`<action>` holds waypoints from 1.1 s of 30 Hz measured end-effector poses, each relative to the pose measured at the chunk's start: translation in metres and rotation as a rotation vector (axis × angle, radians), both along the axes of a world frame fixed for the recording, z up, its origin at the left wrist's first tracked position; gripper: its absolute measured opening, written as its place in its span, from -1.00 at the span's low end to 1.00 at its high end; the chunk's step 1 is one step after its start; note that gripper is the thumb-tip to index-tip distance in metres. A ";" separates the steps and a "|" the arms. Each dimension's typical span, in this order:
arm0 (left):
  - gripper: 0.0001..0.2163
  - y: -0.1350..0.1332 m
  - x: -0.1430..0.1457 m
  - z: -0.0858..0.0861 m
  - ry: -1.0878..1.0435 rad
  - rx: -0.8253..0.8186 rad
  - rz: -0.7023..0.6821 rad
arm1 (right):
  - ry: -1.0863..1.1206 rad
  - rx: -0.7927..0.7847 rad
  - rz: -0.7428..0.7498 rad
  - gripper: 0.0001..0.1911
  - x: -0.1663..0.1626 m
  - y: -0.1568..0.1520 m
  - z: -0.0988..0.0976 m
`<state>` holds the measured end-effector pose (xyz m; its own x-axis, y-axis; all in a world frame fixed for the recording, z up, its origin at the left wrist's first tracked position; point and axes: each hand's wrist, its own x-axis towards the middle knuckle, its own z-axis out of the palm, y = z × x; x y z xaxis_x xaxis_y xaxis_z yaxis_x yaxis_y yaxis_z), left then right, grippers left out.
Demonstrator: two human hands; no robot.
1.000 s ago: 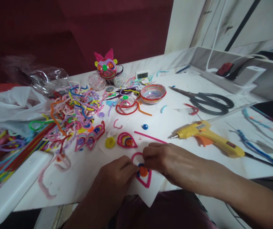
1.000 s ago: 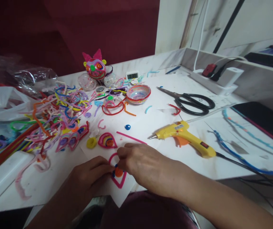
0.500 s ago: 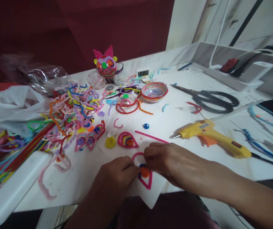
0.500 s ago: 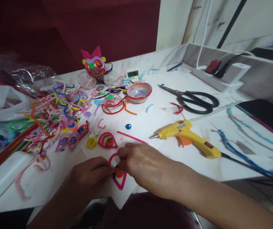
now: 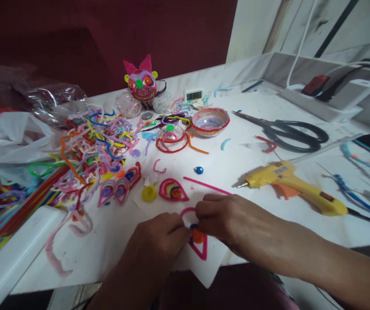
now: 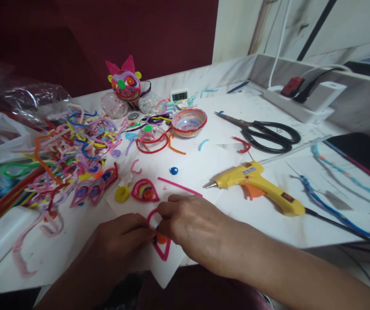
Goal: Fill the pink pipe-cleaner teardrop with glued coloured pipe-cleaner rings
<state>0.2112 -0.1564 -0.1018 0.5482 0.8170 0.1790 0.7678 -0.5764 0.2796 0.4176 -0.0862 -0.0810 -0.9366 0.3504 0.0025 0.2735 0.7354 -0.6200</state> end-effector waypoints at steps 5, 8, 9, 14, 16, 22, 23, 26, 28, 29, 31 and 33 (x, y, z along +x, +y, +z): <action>-0.78 -0.001 0.002 0.000 -0.006 0.037 0.021 | 0.001 -0.010 -0.011 -0.76 -0.001 0.000 0.004; -0.77 -0.001 0.001 0.000 -0.047 0.024 0.021 | 0.010 -0.003 -0.008 -0.77 -0.001 0.000 0.001; -0.78 -0.001 0.001 0.000 -0.059 0.015 0.021 | 0.013 0.007 -0.011 -0.77 -0.001 0.000 -0.001; -0.77 -0.001 0.000 -0.004 -0.116 0.028 0.034 | 0.025 0.014 -0.023 -0.76 -0.001 -0.001 -0.002; -0.75 -0.001 0.001 -0.006 -0.127 0.037 0.053 | 0.024 0.008 -0.021 -0.76 0.000 -0.001 0.000; -0.76 -0.001 0.001 -0.007 -0.112 0.004 0.057 | 0.007 0.005 -0.016 -0.76 -0.001 0.000 0.005; -0.76 0.000 0.001 -0.007 -0.113 0.007 0.055 | 0.005 0.006 -0.016 -0.76 -0.001 0.000 0.005; -0.76 0.000 -0.001 -0.007 -0.116 0.007 0.049 | 0.011 0.026 -0.031 -0.74 -0.002 0.000 0.004; -0.76 0.000 -0.001 -0.006 -0.108 -0.003 0.046 | 0.018 0.032 -0.032 -0.74 -0.002 0.000 0.003; -0.76 0.000 -0.001 -0.005 -0.103 -0.008 0.043 | 0.023 0.030 -0.031 -0.75 -0.002 0.000 0.002; -0.75 0.000 0.000 -0.004 -0.100 -0.012 0.042 | 0.026 0.024 -0.034 -0.75 -0.002 0.000 0.002; -0.76 -0.001 0.001 -0.003 -0.098 -0.017 0.047 | 0.021 0.023 -0.045 -0.75 -0.002 0.000 0.001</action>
<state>0.2119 -0.1571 -0.1050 0.4899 0.8447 0.2155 0.7624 -0.5350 0.3640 0.4160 -0.0865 -0.0797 -0.9195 0.3919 0.0311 0.2935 0.7369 -0.6090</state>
